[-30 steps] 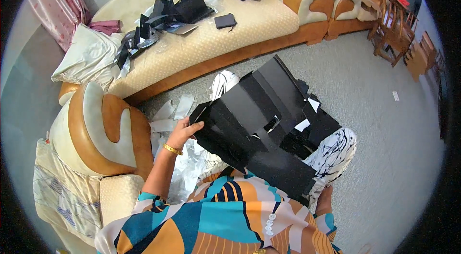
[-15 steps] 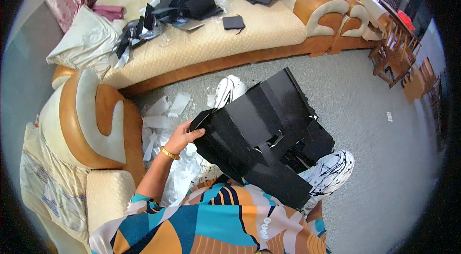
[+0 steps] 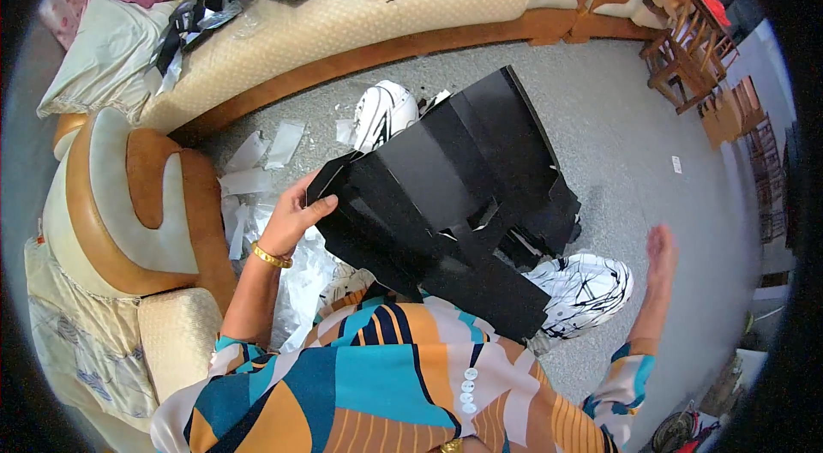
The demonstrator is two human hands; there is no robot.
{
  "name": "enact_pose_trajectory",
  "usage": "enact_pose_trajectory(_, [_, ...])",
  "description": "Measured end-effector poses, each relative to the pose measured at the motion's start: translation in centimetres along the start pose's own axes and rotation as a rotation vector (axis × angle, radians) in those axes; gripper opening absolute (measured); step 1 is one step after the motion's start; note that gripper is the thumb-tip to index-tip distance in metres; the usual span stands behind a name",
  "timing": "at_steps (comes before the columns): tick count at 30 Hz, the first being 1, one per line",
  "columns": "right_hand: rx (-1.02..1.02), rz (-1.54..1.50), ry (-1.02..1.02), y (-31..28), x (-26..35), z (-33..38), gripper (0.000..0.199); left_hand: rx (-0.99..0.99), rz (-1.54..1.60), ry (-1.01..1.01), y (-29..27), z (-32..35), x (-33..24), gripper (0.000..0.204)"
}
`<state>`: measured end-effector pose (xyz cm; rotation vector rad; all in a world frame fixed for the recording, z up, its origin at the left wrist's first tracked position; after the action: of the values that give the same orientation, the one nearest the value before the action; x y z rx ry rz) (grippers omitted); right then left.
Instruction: Assemble cardboard product boxes by folding pre-cut black cardboard pieces.
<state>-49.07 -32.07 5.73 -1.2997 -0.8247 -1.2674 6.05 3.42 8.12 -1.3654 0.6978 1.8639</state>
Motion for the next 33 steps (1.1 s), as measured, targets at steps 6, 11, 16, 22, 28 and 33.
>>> enact_pose_trajectory(6, [0.552, 0.231, -0.509, 21.7, 14.4, 13.5, 0.060, -0.100, 0.013, 0.077, 1.3, 0.2, -0.1, 0.051])
enact_pose_trajectory(11, [0.709, 0.452, -0.800, 26.6, 12.7, 17.3, 0.042, -0.075, -0.098, 0.203, 0.0, 1.3, -0.7, 0.051])
enact_pose_trajectory(16, [0.565, 0.476, -0.910, 25.1, 14.9, 17.9, 0.028, -0.170, -0.134, 0.174, -1.3, 1.3, 0.7, 0.050])
enact_pose_trajectory(22, [0.230, 0.615, -1.046, 19.3, 16.3, 18.0, 0.027, -0.127, -0.095, 0.195, -0.2, 1.4, -0.6, 0.052])
enact_pose_trajectory(28, [0.005, 0.661, -1.300, 13.1, 13.6, 19.1, 0.021, 0.022, -0.011, 0.163, 0.9, 1.5, -1.0, 0.058])
enact_pose_trajectory(33, [0.043, 0.576, -1.394, 11.6, 12.1, 22.2, 0.027, -0.010, -0.032, 0.150, 1.2, 1.5, -0.1, 0.055])
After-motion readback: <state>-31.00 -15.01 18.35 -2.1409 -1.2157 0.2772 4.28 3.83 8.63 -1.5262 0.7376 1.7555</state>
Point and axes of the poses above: each hand's wrist, its own z-axis away from the middle knuckle, its own y-axis out of the palm, x = y × z, the point moved 1 cm from there along -z, towards the middle knuckle, and after that the axes turned 7 degrees about -x, right-handed, at the moved point
